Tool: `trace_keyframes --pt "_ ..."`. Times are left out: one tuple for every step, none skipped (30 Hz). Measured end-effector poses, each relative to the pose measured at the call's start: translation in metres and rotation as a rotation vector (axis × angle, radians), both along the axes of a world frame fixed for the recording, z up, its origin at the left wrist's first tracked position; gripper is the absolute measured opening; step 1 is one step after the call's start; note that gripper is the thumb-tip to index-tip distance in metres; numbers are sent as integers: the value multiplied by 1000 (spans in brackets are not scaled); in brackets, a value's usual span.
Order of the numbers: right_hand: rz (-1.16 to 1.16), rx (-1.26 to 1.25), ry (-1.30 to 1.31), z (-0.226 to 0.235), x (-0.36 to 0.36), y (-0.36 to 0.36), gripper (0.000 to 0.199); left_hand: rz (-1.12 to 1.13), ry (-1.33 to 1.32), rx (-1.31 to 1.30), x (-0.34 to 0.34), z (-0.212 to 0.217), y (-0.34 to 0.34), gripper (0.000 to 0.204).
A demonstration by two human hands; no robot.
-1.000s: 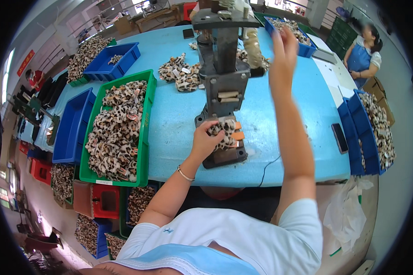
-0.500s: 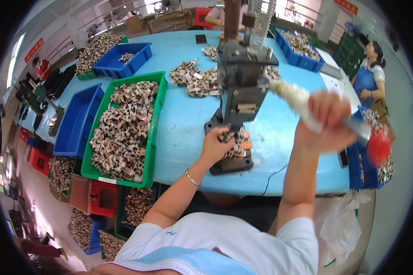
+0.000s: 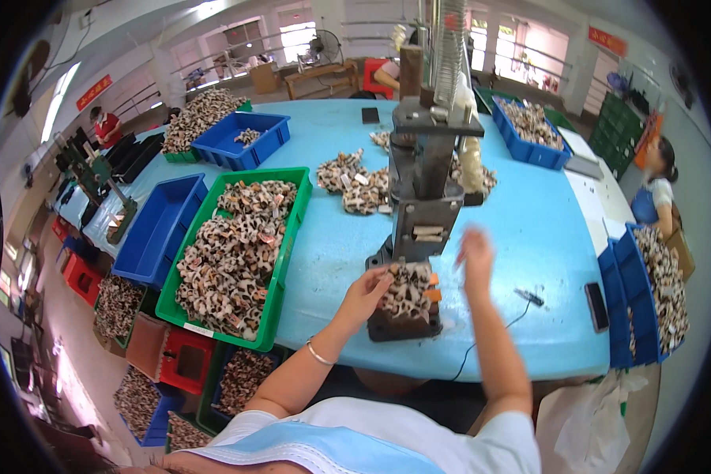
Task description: The person attaches components to fabric toy pieces by hand and fastens them using a manual press machine, placing each piece under the die and pulling down the lever.
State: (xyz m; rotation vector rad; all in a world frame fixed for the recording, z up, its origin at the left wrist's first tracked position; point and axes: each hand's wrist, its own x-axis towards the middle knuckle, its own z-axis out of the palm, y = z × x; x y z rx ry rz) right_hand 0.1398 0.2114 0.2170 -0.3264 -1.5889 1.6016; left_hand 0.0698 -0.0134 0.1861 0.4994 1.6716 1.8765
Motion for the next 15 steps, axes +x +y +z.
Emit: trace_keyframes --pt "87 -100 -297 -26 7 -19 21 13 8 9 -6 1 2 38" --pt "208 -91 -510 -24 10 -45 22 -32 -101 2 -12 -3 -2 33" --pt "341 -235 -591 -7 11 -67 21 -81 -210 -6 -17 -6 -6 30" --pt "465 -383 -669 5 12 -80 21 -81 -206 -10 -18 -6 -4 30" --pt "466 -388 -664 0 6 -82 21 -50 -287 57 -19 -5 1 23" --pt "430 -320 -596 -7 0 -80 18 -28 -369 124 -17 -2 9 18" --pt "393 -253 -529 -12 -3 -78 14 -37 -367 118 -12 0 13 18" --pt "384 -259 -525 -18 2 -79 14 0 -360 202 -5 2 15 16" --pt "124 266 -376 -23 8 -86 13 51 -347 291 0 6 14 13" --pt "-154 777 -200 -21 12 -94 11 52 -338 290 3 7 12 13" --pt "-138 859 -57 -15 25 -100 6 12 -240 348 8 5 8 11" --pt "-141 860 -41 -8 30 -106 6 -28 -135 407 11 6 5 9" --pt "-61 598 -72 -5 37 -111 6 -67 -146 375 18 8 -2 7" --pt "19 336 -99 -6 43 -113 7 -71 -139 375 20 10 -6 7" --pt "215 93 -264 -7 47 -112 16 -97 5 296 23 13 -14 6"
